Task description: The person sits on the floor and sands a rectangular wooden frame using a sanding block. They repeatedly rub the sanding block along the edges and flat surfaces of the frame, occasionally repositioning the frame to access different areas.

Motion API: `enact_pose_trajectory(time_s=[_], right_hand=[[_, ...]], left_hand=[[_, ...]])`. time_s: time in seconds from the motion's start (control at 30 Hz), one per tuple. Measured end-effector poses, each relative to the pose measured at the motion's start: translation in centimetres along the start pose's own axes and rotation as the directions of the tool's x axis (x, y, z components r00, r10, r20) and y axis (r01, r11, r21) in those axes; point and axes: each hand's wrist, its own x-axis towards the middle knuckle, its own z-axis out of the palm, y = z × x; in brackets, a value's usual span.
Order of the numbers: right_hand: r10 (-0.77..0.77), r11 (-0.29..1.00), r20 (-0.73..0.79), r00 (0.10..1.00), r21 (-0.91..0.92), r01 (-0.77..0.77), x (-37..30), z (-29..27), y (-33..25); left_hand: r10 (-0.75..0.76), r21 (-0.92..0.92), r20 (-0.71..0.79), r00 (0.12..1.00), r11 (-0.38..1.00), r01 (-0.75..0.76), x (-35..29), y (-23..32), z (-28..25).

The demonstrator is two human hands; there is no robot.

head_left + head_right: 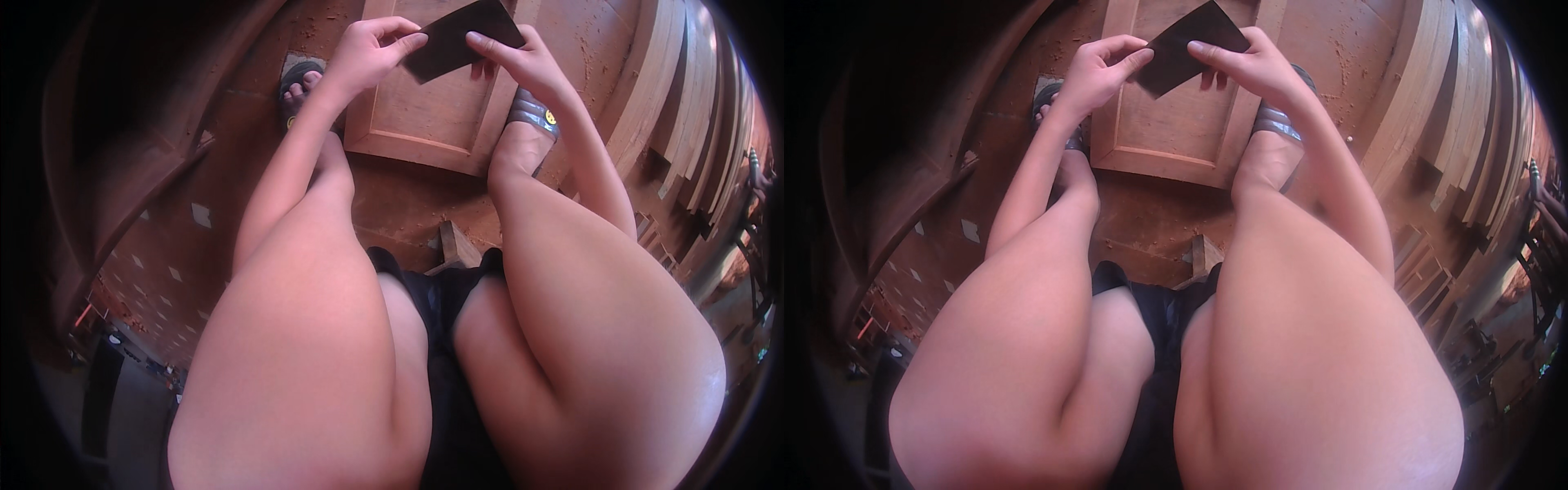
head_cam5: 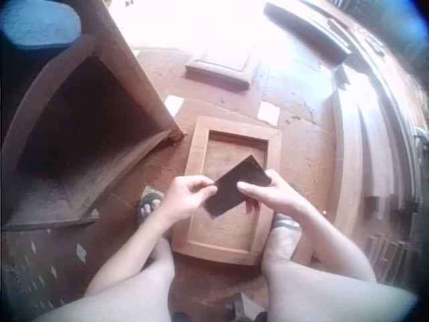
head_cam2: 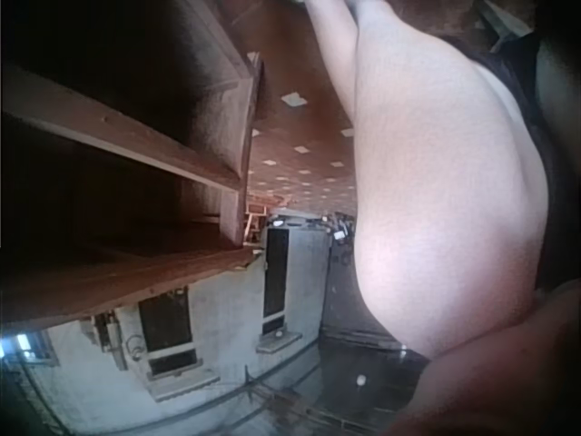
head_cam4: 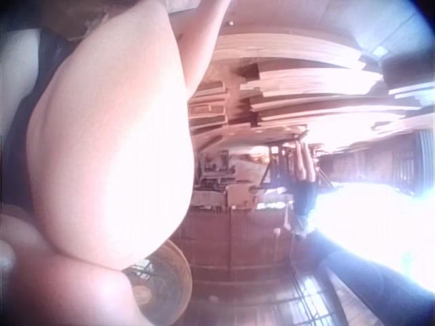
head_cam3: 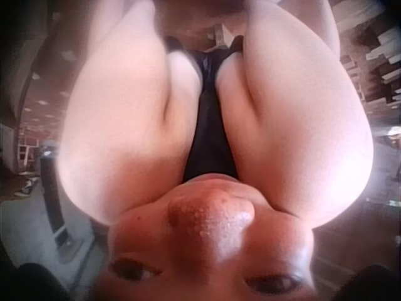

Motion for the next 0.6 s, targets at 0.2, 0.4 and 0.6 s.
enact_pose_trajectory(time_s=[0.2, 0.4, 0.6], right_hand=[[-0.184, 0.973, -0.308, 0.933, -0.193, 0.128, 3.3, -2.2, -2.1], [-0.616, 0.563, -0.096, 0.782, -0.747, 0.353, 7.1, 0.3, -3.4], [-0.541, -0.053, 0.383, 0.748, -0.904, 0.424, 6.6, 5.3, 1.3]], left_hand=[[0.012, 0.252, -0.105, 0.994, 0.968, 0.015, 0.8, 0.5, 0.1], [0.047, 0.092, -0.287, 0.957, 0.996, -0.021, 0.5, -0.5, -0.4], [0.013, -0.042, -0.477, 0.879, 0.998, -0.037, 0.0, -1.6, -2.3]])
